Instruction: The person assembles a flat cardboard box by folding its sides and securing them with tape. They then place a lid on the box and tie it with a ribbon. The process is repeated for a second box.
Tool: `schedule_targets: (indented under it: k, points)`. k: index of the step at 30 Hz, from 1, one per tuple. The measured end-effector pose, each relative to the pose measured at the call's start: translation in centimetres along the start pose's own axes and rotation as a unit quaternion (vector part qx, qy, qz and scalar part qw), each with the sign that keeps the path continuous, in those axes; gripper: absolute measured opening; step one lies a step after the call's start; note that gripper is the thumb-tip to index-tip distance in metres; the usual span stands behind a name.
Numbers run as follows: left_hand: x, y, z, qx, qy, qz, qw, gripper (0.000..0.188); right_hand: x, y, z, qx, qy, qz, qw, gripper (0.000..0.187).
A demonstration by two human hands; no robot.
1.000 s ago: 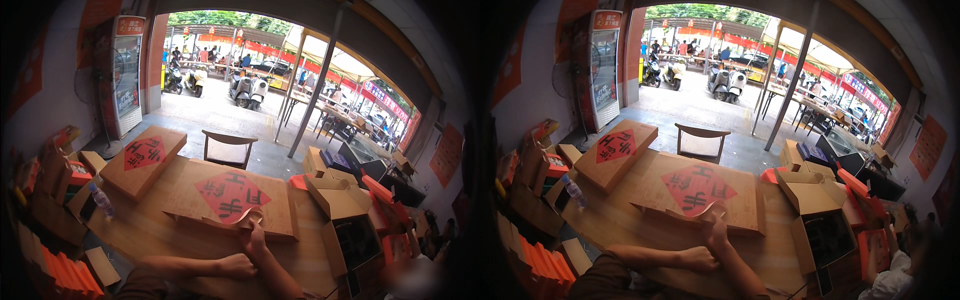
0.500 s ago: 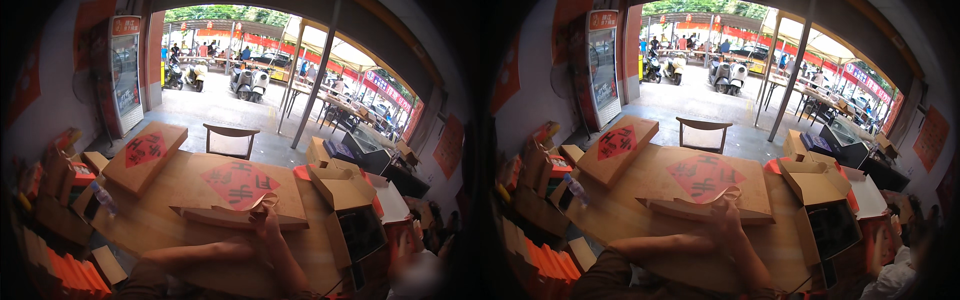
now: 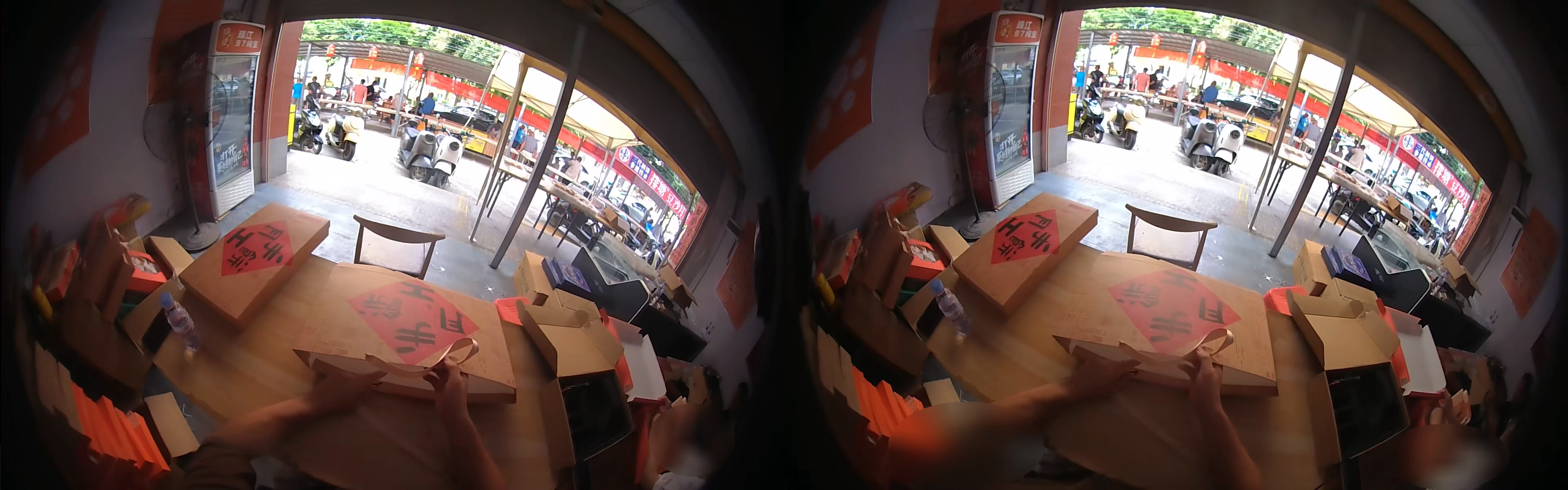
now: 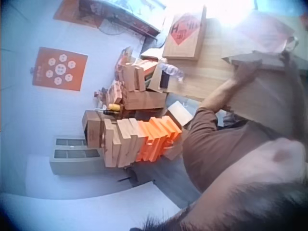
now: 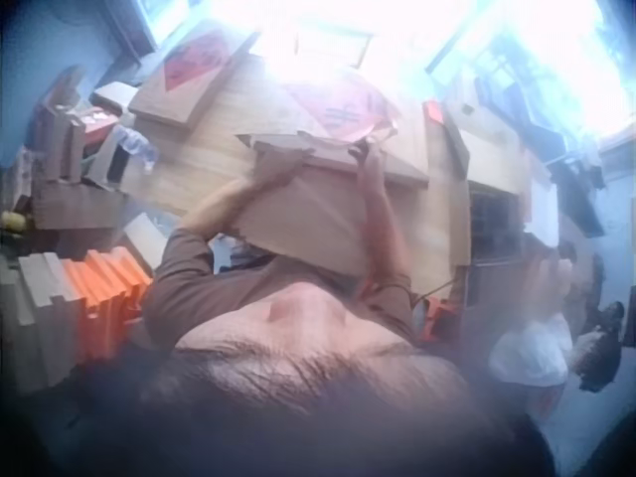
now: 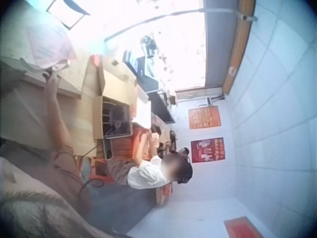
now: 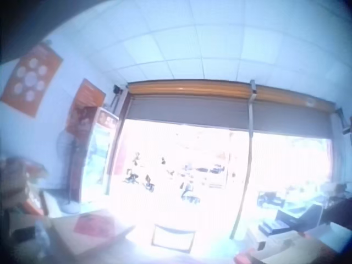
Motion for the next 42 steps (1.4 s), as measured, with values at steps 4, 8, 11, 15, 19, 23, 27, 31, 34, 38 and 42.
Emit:
schedule_targets:
  k: [4,8,11,15,19,23,27,31,34,38,42]
  points:
    - [-0.3,-0.6,0.5,-0.018,-0.115,-0.119,0.986,0.02,0.2,0.1,-0.3,0.01,-0.021,-0.024,0.999,0.028]
    - [2.8,2.6,-0.3,-0.037,-0.092,-0.17,0.98,0.019,-0.7,0.7,-0.2,0.003,0.017,-0.02,1.0,0.031]
    - [3.0,3.3,-0.3,-0.029,-0.11,-0.148,0.982,0.022,-1.9,-0.1,0.1,-0.002,0.028,-0.038,0.999,0.029]
    - [1.7,2.0,0.2,0.028,-0.177,-0.164,0.97,0.026,-4.1,-1.3,0.7,0.057,0.041,-0.087,0.994,0.016]
    - [1.1,1.7,0.3,0.037,-0.191,-0.239,0.951,0.027,-5.4,-1.7,1.1,0.078,0.054,-0.099,0.991,0.017]
    - [2.4,3.3,-0.3,0.116,-0.211,-0.232,0.943,0.023,-3.8,0.5,-0.2,-0.011,0.089,0.013,0.996,0.026]
    - [1.6,3.1,0.6,0.098,-0.185,-0.218,0.953,0.026,-4.0,-2.1,0.6,-0.17,0.134,0.5,0.839,0.054]
    - [1.7,3.3,0.5,0.168,-0.22,-0.233,0.932,0.022,-2.3,-4.7,3.1,-0.287,0.081,0.624,0.722,0.062]
    - [1.8,3.0,0.7,0.202,-0.242,-0.269,0.91,0.02,-1.0,-5.3,4.3,-0.357,0.092,0.598,0.712,0.059]
    - [1.8,3.2,1.0,0.15,-0.214,-0.267,0.928,0.018,-1.6,-6.4,4.6,-0.335,0.02,0.694,0.637,0.055]
    - [2.6,3.4,0.5,0.178,-0.233,-0.283,0.913,0.014,-1.5,-7.1,4.9,-0.328,0.243,0.611,0.678,0.048]
Point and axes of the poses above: each hand's wrist, its own z-axis away from the middle knuckle, its own y-axis out of the back of the hand, x = y × z, the point moved 5 cm from there along -z, towards the middle knuckle, and after that the axes turned 3 degrees about z, right-handed, at the moved point
